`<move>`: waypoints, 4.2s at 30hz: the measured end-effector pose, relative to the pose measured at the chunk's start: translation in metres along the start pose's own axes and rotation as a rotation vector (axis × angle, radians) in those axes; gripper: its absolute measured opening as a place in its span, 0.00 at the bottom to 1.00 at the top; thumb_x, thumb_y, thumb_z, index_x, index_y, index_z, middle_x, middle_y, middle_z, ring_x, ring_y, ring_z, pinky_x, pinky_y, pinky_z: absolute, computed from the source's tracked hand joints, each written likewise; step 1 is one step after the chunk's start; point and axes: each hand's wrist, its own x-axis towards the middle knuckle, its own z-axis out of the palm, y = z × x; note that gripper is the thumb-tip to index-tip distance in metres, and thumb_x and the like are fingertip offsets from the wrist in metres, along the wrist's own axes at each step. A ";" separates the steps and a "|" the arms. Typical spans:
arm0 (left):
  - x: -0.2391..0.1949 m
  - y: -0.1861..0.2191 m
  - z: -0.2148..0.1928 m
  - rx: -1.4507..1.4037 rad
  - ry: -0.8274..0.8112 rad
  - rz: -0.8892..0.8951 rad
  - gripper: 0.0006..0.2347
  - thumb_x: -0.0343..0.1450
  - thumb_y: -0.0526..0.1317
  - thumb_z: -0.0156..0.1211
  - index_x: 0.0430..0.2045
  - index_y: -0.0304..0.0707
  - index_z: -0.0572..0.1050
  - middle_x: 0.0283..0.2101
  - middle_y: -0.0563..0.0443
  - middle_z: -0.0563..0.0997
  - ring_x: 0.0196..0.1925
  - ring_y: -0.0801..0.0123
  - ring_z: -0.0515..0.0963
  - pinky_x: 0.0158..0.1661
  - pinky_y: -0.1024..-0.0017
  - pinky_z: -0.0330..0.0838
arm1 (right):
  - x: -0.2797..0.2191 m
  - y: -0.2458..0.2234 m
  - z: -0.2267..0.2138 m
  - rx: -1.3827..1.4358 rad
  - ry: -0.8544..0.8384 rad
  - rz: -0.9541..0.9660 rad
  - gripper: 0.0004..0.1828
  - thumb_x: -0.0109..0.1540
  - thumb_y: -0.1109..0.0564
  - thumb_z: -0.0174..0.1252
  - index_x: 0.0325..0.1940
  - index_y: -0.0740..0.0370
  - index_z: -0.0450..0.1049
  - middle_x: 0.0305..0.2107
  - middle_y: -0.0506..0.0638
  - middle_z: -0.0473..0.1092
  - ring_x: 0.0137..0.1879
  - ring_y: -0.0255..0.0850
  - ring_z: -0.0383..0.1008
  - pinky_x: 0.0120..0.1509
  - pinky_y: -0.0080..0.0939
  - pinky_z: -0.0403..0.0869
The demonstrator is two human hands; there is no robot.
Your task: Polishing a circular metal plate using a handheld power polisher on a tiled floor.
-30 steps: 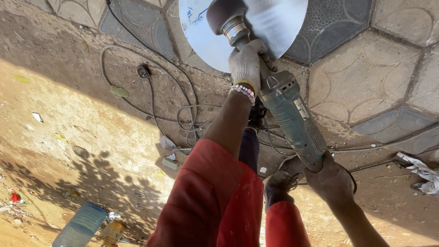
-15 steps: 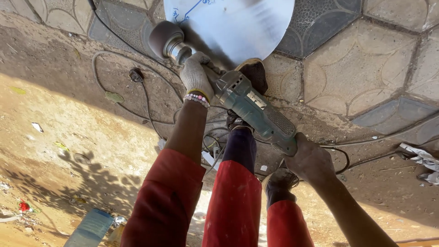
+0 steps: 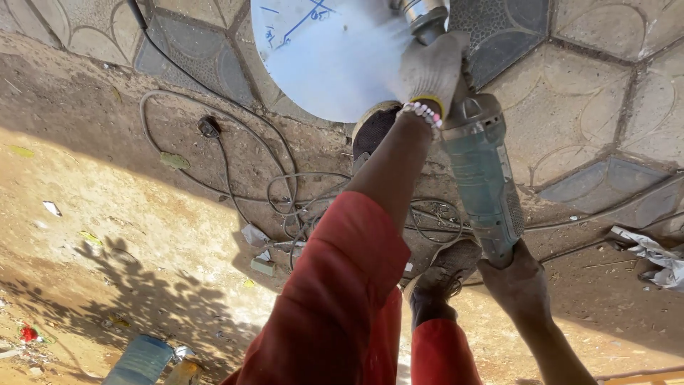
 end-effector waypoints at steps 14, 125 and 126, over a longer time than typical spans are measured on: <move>-0.016 0.026 -0.093 -0.045 0.104 -0.020 0.09 0.76 0.29 0.71 0.51 0.31 0.83 0.32 0.44 0.86 0.27 0.58 0.84 0.30 0.57 0.86 | -0.010 -0.021 0.052 -0.058 -0.045 -0.118 0.29 0.72 0.43 0.69 0.71 0.60 0.72 0.45 0.62 0.90 0.43 0.64 0.95 0.44 0.67 0.98; -0.028 0.027 -0.180 -0.047 0.457 -0.066 0.15 0.72 0.29 0.69 0.54 0.32 0.84 0.45 0.44 0.88 0.42 0.57 0.89 0.50 0.54 0.93 | -0.009 -0.047 0.063 -0.212 -0.259 -0.173 0.32 0.72 0.36 0.67 0.76 0.49 0.72 0.60 0.57 0.90 0.59 0.69 0.95 0.67 0.76 0.92; -0.022 0.024 -0.190 -0.156 0.460 -0.020 0.07 0.71 0.26 0.65 0.39 0.34 0.76 0.33 0.43 0.81 0.31 0.56 0.82 0.37 0.54 0.84 | -0.007 -0.050 0.065 -0.216 -0.254 -0.234 0.32 0.71 0.38 0.66 0.77 0.48 0.72 0.59 0.60 0.89 0.61 0.71 0.93 0.67 0.77 0.89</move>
